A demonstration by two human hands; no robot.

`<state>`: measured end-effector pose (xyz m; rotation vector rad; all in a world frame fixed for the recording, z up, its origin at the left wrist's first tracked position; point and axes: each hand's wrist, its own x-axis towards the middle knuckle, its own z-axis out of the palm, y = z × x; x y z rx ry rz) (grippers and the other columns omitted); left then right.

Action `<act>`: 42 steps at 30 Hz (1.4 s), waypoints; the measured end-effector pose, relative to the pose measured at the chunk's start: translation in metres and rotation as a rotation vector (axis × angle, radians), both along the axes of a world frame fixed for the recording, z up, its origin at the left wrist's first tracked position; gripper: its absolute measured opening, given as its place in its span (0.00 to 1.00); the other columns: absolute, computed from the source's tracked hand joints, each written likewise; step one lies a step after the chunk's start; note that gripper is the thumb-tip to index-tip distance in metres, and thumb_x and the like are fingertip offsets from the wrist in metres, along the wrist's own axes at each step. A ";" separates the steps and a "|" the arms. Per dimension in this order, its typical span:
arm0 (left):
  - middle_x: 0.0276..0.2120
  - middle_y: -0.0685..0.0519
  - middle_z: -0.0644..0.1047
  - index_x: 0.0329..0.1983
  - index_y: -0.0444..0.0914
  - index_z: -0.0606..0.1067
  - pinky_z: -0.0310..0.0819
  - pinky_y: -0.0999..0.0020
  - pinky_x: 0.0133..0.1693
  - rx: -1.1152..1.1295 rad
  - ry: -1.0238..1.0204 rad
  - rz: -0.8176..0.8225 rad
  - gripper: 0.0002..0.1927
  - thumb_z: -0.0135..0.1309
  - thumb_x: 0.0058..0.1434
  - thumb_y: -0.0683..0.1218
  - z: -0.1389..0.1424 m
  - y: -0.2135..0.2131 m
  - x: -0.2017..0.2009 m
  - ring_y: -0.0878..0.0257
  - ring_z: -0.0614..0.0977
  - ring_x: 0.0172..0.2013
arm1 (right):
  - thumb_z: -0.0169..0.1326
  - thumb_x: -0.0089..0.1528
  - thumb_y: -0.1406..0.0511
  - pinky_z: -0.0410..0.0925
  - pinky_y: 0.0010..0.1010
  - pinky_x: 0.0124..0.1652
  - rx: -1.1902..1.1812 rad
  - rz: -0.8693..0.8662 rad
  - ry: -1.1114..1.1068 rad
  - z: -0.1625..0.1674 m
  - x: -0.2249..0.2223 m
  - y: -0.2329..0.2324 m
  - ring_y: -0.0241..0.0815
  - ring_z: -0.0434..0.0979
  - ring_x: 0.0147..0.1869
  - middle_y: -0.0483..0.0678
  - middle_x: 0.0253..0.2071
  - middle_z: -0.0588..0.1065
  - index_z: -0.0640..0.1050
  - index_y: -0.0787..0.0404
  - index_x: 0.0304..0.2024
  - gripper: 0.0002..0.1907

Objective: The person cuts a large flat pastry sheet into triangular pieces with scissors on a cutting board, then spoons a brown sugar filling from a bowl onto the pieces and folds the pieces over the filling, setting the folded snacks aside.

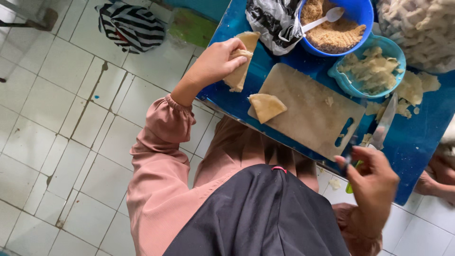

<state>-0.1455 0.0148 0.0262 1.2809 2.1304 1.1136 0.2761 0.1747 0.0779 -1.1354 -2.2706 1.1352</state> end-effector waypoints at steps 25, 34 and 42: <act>0.42 0.49 0.77 0.48 0.38 0.72 0.76 0.61 0.48 0.123 0.020 -0.111 0.12 0.58 0.63 0.43 -0.024 0.006 0.108 0.53 0.81 0.46 | 0.60 0.65 0.73 0.67 0.24 0.38 0.090 0.416 0.154 -0.003 -0.099 -0.002 0.34 0.74 0.36 0.48 0.36 0.74 0.79 0.66 0.45 0.06; 0.53 0.54 0.78 0.69 0.31 0.66 0.77 0.75 0.54 0.641 -1.037 0.241 0.23 0.45 0.75 0.46 -0.041 0.010 0.104 0.71 0.80 0.52 | 0.67 0.60 0.71 0.69 0.26 0.38 0.122 0.467 0.351 -0.037 -0.230 -0.022 0.37 0.74 0.38 0.51 0.39 0.73 0.75 0.69 0.44 0.15; 0.32 0.47 0.82 0.59 0.33 0.76 0.75 0.71 0.34 0.307 -0.384 0.416 0.17 0.57 0.69 0.44 -0.034 0.007 0.093 0.68 0.78 0.31 | 0.58 0.70 0.70 0.72 0.28 0.46 -0.884 0.397 0.550 -0.066 -0.212 0.024 0.37 0.79 0.44 0.49 0.42 0.79 0.78 0.68 0.48 0.07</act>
